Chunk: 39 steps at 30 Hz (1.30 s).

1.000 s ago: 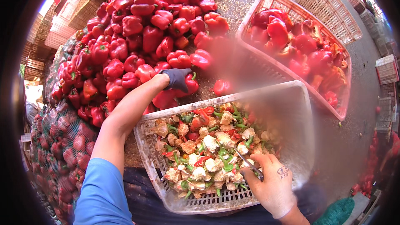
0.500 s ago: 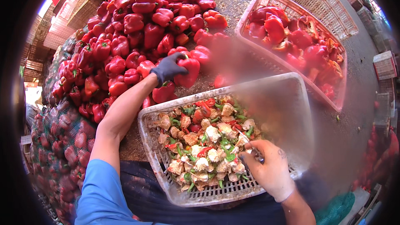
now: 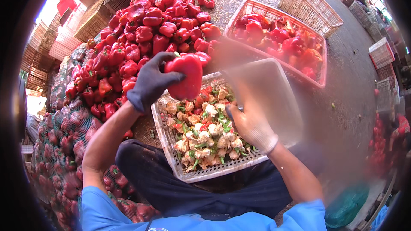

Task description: The person is using a knife to remove the stems and cores from red bell peppers, handling them one at a time and placing the processed peppers into a crate.

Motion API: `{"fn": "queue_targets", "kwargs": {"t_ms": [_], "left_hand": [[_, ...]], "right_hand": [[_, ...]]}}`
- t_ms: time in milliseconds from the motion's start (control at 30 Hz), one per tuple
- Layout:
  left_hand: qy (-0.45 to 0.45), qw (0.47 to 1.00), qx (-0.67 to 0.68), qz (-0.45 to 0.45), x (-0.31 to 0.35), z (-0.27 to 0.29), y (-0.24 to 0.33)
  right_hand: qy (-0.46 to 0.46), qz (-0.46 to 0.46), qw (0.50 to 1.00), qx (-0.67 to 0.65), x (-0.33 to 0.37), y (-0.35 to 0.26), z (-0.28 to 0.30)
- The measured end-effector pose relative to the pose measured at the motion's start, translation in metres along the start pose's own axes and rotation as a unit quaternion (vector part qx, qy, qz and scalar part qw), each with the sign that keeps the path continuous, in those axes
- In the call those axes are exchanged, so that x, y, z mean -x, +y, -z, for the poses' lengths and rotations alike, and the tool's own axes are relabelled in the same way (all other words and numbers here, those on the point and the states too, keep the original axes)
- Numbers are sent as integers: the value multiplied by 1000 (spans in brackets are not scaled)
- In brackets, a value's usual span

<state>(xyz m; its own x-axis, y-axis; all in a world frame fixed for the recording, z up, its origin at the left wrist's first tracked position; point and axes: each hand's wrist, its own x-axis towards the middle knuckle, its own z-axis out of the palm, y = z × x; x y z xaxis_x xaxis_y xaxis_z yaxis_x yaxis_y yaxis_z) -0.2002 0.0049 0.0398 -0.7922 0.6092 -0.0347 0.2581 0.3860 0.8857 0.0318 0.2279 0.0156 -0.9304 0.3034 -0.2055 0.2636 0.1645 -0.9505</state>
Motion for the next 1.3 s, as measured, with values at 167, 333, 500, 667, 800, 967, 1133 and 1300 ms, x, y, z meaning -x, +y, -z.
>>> {"fn": "queue_targets", "kwargs": {"t_ms": [167, 333, 500, 667, 800, 967, 1133, 1300], "left_hand": [[65, 997, -32, -26, 61, -31, 36], [125, 984, -98, -84, 89, -60, 53], [203, 954, -138, -173, 101, -84, 50], [254, 943, -132, -172, 107, -92, 51], [251, 956, 146, -45, 79, -76, 42], [207, 948, 236, 58, 84, -52, 62], [147, 964, 208, 77, 96, -67, 41], [76, 959, 248, 114, 99, -75, 51]], "right_hand": [[21, 76, 997, 18, 4, -2, -20], [18, 64, 998, 13, 17, -1, -34], [26, 66, 997, 29, 28, 1, -42], [61, 37, 990, 120, 31, -9, -49], [-47, -45, 973, 223, 58, 61, -60], [49, -24, 990, 131, 66, 52, -44], [52, 118, 991, -26, 33, -18, -19], [-52, 68, 994, -66, 5, -14, -13]]}}
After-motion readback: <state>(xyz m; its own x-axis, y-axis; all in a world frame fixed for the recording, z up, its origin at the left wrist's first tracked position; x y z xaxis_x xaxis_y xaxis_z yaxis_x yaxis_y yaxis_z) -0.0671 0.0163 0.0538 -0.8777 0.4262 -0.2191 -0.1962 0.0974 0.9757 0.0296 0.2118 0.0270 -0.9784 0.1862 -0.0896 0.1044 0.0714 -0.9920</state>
